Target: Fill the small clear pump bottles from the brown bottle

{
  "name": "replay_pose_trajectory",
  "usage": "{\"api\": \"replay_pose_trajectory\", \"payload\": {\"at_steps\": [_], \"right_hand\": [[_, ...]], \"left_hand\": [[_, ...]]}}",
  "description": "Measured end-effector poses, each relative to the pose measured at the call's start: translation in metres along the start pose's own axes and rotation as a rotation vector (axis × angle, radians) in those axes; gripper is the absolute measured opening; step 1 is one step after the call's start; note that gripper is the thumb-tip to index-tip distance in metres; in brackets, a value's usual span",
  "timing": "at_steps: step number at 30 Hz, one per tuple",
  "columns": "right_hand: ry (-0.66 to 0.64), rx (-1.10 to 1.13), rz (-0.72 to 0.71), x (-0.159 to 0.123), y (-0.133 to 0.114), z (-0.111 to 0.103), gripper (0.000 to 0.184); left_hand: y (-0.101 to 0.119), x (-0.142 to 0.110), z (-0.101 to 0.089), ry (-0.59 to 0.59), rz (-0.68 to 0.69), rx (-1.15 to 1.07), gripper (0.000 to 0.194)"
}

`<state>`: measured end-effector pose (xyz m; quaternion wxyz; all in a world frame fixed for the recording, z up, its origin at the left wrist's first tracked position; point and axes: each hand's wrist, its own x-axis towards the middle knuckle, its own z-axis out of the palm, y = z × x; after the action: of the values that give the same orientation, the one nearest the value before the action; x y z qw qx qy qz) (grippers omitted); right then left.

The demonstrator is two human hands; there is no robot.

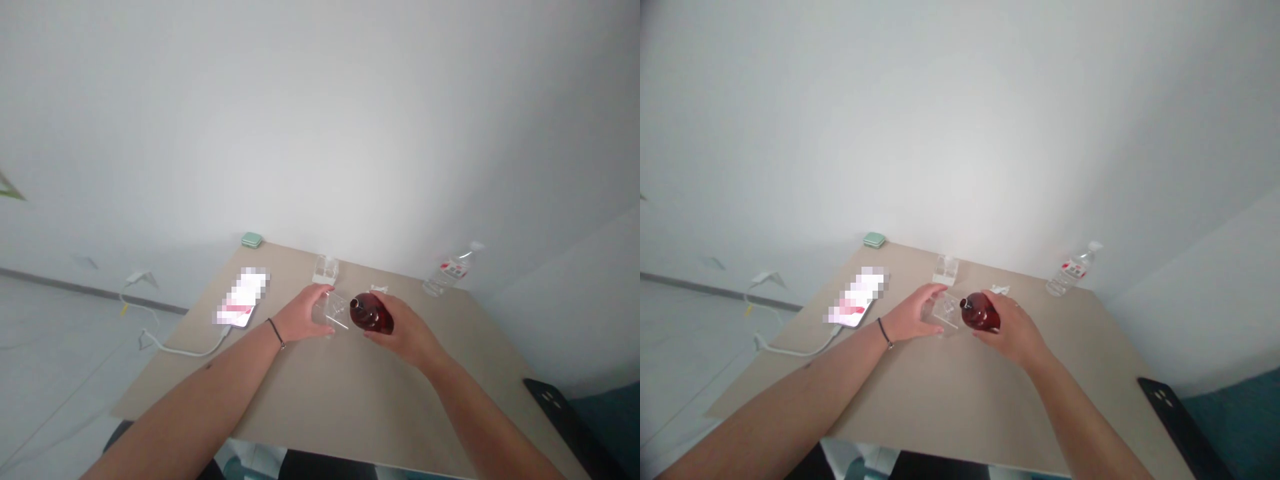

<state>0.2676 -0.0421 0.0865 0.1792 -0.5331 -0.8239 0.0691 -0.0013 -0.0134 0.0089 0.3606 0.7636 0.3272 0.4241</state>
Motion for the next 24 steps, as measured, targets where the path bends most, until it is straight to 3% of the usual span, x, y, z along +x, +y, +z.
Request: {"api": "replay_pose_trajectory", "payload": {"at_steps": [12,24], "right_hand": [[0.007,-0.284,-0.146,-0.0003,-0.0042,0.0008,0.069],[0.011,-0.363,-0.183,0.0040,-0.0062,-0.0037,0.068]], "left_hand": [[-0.0072,0.0000,0.0053,-0.014,0.037,0.115,0.086],[-0.0087,-0.0007,0.0080,-0.029,-0.059,0.057,0.087]]}}
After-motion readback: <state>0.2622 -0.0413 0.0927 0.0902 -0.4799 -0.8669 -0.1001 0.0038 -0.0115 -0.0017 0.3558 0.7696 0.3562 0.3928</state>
